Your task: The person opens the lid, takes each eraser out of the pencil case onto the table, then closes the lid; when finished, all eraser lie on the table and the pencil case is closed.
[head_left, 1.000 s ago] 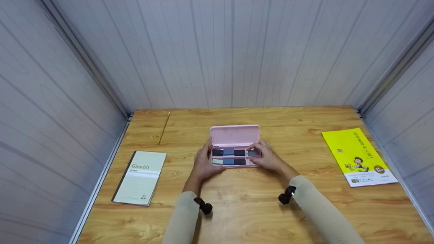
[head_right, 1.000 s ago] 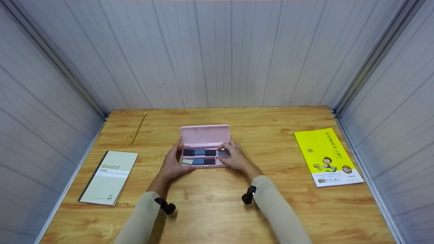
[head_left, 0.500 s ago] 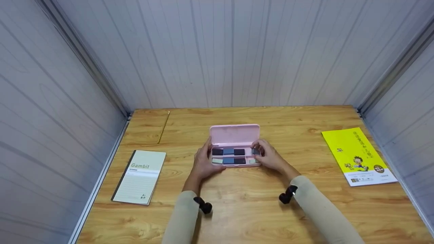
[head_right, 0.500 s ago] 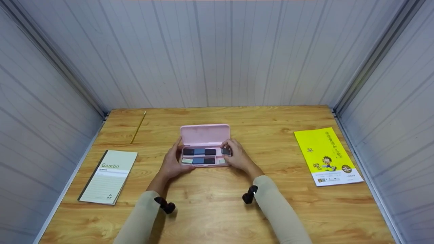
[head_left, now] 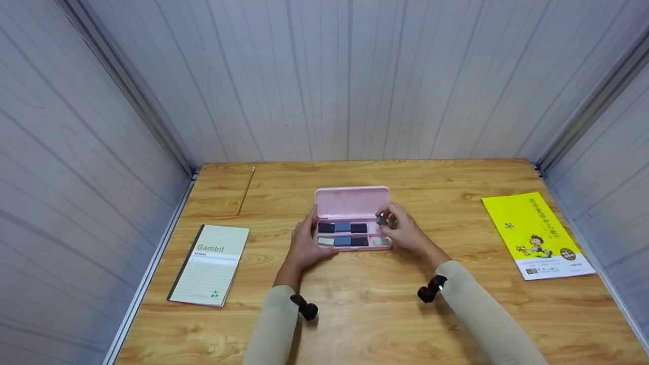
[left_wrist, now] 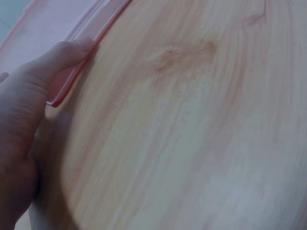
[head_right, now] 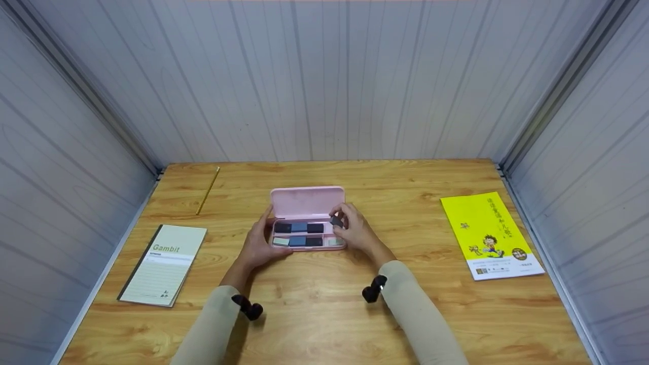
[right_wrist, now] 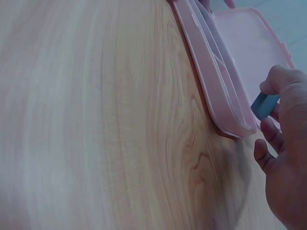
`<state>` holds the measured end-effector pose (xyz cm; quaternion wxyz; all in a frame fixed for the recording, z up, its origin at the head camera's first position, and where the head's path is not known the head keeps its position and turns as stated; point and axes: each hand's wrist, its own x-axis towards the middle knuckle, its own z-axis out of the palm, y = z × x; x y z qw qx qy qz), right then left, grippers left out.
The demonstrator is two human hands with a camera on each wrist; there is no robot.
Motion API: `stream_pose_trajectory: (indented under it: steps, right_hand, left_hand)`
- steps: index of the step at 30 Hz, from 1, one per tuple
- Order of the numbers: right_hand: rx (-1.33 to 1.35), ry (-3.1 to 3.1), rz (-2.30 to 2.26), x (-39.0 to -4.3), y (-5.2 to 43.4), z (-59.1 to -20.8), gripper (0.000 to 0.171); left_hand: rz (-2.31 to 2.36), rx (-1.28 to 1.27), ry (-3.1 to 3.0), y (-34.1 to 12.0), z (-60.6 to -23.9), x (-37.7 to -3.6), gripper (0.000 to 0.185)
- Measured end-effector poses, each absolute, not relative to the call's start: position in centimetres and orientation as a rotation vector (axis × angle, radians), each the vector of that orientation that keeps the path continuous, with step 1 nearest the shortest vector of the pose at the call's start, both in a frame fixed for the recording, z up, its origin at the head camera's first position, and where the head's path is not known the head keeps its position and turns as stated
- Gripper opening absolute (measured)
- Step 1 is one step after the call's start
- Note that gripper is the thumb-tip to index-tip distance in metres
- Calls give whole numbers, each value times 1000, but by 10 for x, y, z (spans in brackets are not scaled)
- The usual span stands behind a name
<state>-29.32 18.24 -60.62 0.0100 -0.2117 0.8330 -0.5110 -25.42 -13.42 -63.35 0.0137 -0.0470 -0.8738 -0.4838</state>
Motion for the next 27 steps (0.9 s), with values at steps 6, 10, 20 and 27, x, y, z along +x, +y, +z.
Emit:
stream_pose_trajectory:
  steps: [6, 10, 20, 27]
  right_hand:
    - [-636, 2618, -1567, -290, 186, -606, 29]
    - [-583, 2634, -1607, -291, 190, -604, 31]
    - [-449, 2690, -1667, -296, 210, -602, 35]
    - [-388, 2687, -1699, -299, 229, -602, 46]
  left_hand:
    - [-1511, -199, -2747, -135, -629, -254, 141]
    - [-1527, -184, -2761, -136, -627, -253, 142]
    - [-1535, -150, -2768, -136, -628, -253, 143]
    - [-1547, -182, -2771, -138, -626, -254, 144]
